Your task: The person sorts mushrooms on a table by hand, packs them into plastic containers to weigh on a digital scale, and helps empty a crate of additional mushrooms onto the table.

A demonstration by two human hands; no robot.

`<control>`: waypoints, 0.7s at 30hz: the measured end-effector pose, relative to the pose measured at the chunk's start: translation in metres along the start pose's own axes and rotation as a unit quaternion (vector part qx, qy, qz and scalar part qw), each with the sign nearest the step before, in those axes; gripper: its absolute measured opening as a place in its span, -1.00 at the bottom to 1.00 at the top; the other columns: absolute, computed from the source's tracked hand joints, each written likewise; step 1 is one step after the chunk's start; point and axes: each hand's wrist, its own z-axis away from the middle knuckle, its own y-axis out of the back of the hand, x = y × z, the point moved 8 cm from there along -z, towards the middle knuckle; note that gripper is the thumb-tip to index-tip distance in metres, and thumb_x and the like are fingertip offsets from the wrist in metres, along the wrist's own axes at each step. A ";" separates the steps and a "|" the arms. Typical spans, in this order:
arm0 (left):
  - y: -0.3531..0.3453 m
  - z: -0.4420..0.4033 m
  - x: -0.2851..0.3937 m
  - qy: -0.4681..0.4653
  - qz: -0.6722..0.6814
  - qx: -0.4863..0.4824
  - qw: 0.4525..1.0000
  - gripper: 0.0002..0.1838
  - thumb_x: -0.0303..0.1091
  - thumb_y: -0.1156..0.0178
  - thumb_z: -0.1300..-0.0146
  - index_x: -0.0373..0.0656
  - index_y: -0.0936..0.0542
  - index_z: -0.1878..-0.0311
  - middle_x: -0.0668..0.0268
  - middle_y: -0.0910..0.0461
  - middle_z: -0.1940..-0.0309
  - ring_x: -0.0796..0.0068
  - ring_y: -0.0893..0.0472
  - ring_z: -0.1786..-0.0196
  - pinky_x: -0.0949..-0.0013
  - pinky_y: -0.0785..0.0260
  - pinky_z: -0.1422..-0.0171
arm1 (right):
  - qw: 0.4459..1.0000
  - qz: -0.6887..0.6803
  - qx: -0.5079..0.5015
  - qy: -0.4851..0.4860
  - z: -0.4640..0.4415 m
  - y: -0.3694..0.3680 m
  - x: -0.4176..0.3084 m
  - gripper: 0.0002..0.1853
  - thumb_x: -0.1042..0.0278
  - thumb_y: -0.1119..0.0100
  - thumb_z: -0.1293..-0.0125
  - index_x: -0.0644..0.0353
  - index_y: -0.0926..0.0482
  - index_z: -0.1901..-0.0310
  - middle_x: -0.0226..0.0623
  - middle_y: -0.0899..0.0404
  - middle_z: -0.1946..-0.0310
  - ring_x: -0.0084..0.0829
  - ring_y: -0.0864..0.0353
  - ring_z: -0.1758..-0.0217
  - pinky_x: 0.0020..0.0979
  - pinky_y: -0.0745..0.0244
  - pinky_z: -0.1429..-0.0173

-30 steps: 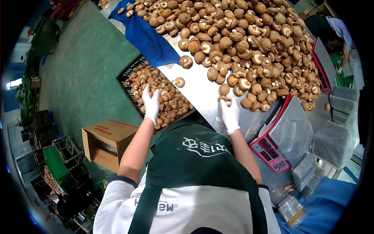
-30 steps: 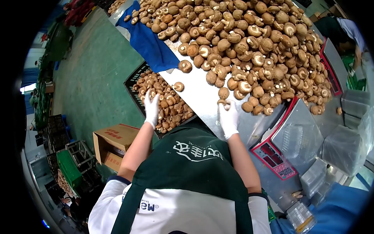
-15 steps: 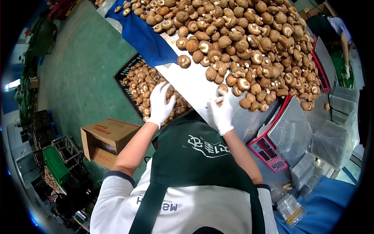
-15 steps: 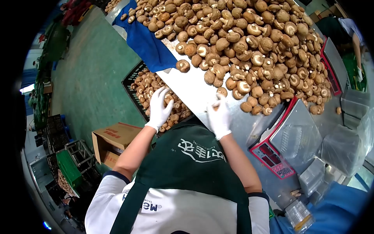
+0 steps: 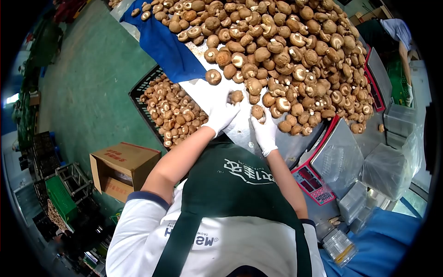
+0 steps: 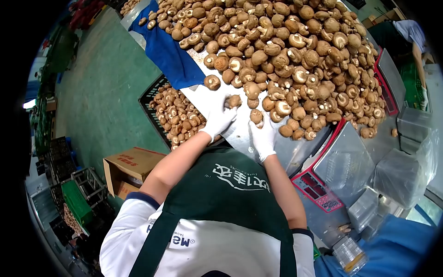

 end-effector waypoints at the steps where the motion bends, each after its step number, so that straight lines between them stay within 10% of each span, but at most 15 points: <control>1: 0.015 0.006 0.002 0.002 -0.010 0.005 1.000 -0.49 -0.29 -0.28 -0.22 -0.24 -0.40 -0.20 0.16 -0.62 0.16 0.36 -0.65 0.16 0.30 -0.53 0.05 | 0.999 -0.033 -0.005 -0.005 -0.003 -0.002 0.001 -0.33 0.18 -0.39 -0.17 0.21 -0.42 -0.30 -0.33 -0.61 0.37 -0.48 -0.60 0.30 -0.42 -0.52 0.10; 5: 0.103 0.051 0.001 0.039 0.018 0.120 0.992 -0.45 -0.29 -0.33 -0.10 -0.19 -0.47 -0.19 0.14 -0.63 0.17 0.30 -0.64 0.10 0.24 -0.50 -0.01 | 0.996 -0.081 -0.036 -0.017 -0.004 -0.007 0.008 -0.36 0.33 -0.35 -0.23 0.29 -0.38 -0.32 -0.41 -0.58 0.34 -0.61 -0.52 0.30 -0.54 -0.48 0.15; 10: 0.183 0.092 -0.059 0.054 -0.245 0.252 0.934 -0.41 -0.34 -0.31 -0.15 -0.29 -0.41 -0.25 0.00 -0.33 -0.30 0.14 -0.38 -0.33 0.20 -0.23 -0.42 | 0.962 -0.255 -0.095 -0.025 0.001 -0.013 0.002 -0.41 0.50 -0.24 -0.30 0.32 -0.33 -0.36 -0.44 -0.59 0.27 -0.64 -0.52 0.25 -0.58 -0.47 0.15; 13: 0.159 0.082 -0.037 -0.037 -0.091 0.192 0.976 -0.49 -0.36 -0.26 -0.22 -0.26 -0.44 -0.24 0.04 -0.41 -0.23 0.14 -0.42 -0.29 0.18 -0.25 -0.40 | 0.947 -0.299 -0.110 -0.035 0.010 -0.012 -0.012 -0.40 0.53 -0.27 -0.27 0.28 -0.35 -0.35 -0.28 -0.62 0.13 -0.58 -0.59 0.10 -0.57 -0.51 0.01; 15: 0.116 0.070 0.004 0.022 0.006 0.064 0.998 -0.59 -0.34 -0.22 -0.32 -0.23 -0.48 -0.21 0.18 -0.52 -0.04 0.35 -0.55 -0.02 0.32 -0.42 -0.19 | 0.958 -0.251 -0.134 -0.025 0.019 -0.015 -0.029 -0.41 0.52 -0.29 -0.26 0.29 -0.38 -0.33 -0.25 -0.63 0.10 -0.56 -0.59 0.08 -0.53 -0.51 -0.02; 19: 0.019 0.069 0.025 0.104 0.264 -0.175 0.943 -0.39 -0.20 -0.19 -0.38 -0.23 -0.32 -0.41 0.20 -0.56 -0.09 0.45 -0.54 -0.08 0.38 -0.38 -0.24 | 0.966 -0.053 -0.244 0.068 0.042 -0.045 -0.061 -0.40 0.31 -0.36 -0.23 0.24 -0.44 -0.30 -0.26 -0.65 0.17 -0.41 -0.63 0.11 -0.39 -0.52 -0.05; 21: 0.026 0.065 0.032 0.061 0.211 -0.159 0.963 -0.44 -0.25 -0.17 -0.37 -0.25 -0.36 -0.37 0.22 -0.57 -0.07 0.44 -0.56 -0.08 0.39 -0.39 -0.24 | 0.972 -0.061 -0.190 0.128 0.037 -0.047 -0.064 -0.38 0.18 -0.38 -0.21 0.14 -0.46 -0.30 -0.23 -0.64 0.23 -0.35 -0.64 0.14 -0.34 -0.52 -0.02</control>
